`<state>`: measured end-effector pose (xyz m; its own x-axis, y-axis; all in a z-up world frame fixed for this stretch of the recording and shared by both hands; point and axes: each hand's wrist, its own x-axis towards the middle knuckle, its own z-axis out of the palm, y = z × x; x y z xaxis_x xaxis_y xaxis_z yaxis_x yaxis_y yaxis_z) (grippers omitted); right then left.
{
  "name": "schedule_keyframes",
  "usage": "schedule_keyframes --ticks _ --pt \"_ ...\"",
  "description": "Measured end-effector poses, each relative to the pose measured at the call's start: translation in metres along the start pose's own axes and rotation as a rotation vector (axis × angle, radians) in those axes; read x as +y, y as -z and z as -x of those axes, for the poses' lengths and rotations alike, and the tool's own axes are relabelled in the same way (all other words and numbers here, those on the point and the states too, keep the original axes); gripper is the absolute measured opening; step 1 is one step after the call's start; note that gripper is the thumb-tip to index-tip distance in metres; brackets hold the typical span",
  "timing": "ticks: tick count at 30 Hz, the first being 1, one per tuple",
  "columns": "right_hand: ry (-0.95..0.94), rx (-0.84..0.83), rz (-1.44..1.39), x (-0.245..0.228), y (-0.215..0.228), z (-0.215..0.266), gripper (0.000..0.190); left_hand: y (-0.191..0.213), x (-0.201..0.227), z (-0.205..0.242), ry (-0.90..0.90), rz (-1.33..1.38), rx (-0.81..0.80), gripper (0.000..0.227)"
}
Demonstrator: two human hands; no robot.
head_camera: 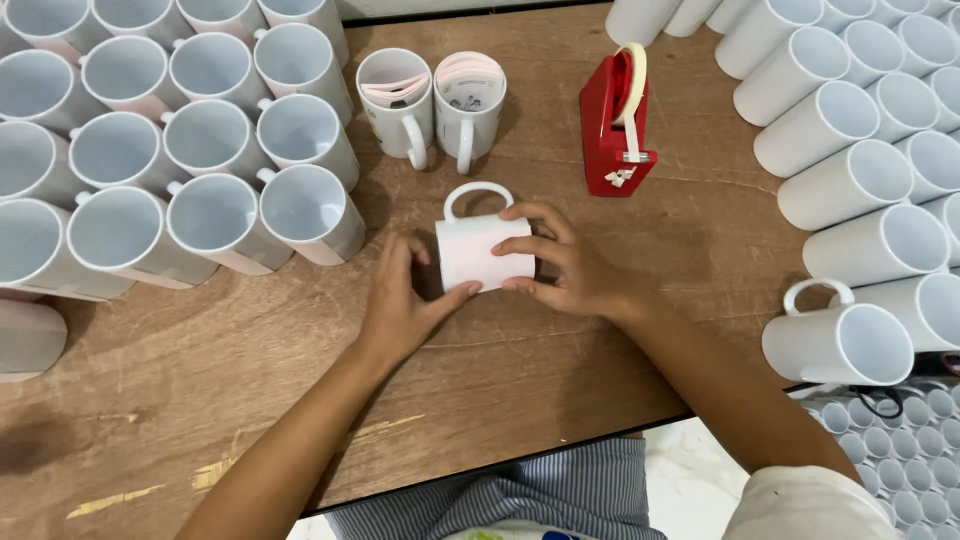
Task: The person applies a white sticker to a white mug using a tape dispenser to secure the edges. They smooth the sticker with their fingers and repeat the process on a second mug.
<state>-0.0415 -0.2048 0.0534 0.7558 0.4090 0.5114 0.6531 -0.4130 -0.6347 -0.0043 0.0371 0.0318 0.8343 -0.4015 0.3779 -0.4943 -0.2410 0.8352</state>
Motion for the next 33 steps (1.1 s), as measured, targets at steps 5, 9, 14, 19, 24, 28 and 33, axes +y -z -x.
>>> schedule_keyframes --ticks 5,9,14,19,24,28,33 --pt "0.037 0.009 0.016 -0.001 0.001 0.001 0.034 0.002 0.021 -0.008 -0.166 -0.025 -0.078 0.065" --pt "0.032 0.019 -0.002 0.003 -0.004 0.006 0.036 0.006 0.018 -0.008 -0.178 -0.008 -0.183 0.053" --pt "0.031 0.059 -0.002 0.017 -0.016 0.012 0.047 0.008 0.007 -0.006 -0.167 0.007 -0.161 0.059" --pt "0.032 0.123 0.008 0.011 -0.015 0.009 0.045 0.006 0.004 -0.004 -0.189 0.033 -0.142 0.056" --pt "0.032 0.075 -0.057 0.017 -0.014 0.006 0.049 0.009 0.004 -0.003 -0.189 0.064 -0.151 0.054" --pt "0.027 0.041 -0.041 0.021 -0.012 0.01 0.051 0.008 0.001 0.0 -0.181 0.067 -0.153 0.056" --pt "0.016 0.047 -0.03 0.02 -0.009 0.009 0.052 0.008 0.004 -0.003 -0.205 0.075 -0.159 0.058"
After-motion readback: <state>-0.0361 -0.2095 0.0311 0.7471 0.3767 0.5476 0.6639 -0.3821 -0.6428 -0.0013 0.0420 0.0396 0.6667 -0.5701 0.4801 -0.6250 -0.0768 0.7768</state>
